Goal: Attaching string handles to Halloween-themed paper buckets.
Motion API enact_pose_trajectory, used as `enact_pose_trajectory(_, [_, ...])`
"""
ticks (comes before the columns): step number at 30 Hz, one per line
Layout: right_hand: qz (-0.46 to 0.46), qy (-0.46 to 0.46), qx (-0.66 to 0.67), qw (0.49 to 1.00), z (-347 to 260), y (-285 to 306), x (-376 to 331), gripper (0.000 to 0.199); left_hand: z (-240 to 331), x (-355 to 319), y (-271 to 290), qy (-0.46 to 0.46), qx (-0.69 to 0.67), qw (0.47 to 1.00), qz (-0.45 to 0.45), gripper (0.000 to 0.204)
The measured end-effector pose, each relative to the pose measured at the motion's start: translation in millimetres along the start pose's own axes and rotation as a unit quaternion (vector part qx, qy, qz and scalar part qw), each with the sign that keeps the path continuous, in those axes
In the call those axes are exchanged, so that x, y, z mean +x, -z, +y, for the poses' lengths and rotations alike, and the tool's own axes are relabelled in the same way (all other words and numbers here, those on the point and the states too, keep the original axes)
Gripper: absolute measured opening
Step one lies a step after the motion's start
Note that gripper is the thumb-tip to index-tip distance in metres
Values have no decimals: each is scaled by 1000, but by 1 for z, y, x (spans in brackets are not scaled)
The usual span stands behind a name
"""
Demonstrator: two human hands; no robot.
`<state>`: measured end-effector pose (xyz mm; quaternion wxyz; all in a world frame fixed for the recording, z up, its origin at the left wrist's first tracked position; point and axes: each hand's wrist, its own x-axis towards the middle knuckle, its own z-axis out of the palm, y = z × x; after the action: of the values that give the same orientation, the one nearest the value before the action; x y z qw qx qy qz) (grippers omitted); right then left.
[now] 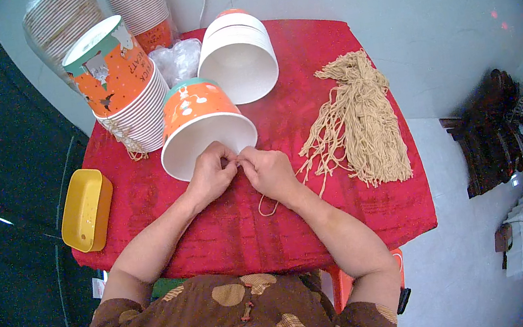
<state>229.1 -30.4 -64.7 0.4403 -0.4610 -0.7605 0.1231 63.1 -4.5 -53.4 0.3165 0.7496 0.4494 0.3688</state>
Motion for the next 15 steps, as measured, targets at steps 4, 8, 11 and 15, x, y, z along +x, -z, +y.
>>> enact_pose_trajectory(4, [-55,-58,44,996,12,3,6,10,-3,1,-1,-57,25,998,16,6])
enact_pose_trajectory(8, [-83,-87,84,989,9,8,10,13,-1,2,1,-11,18,1000,5,7])
enact_pose_trajectory(11, [-86,-110,90,986,9,7,10,14,-7,3,3,-33,24,999,-9,7])
enact_pose_trajectory(15, [-92,-159,89,979,5,8,10,15,-6,2,0,-49,-9,999,-3,6])
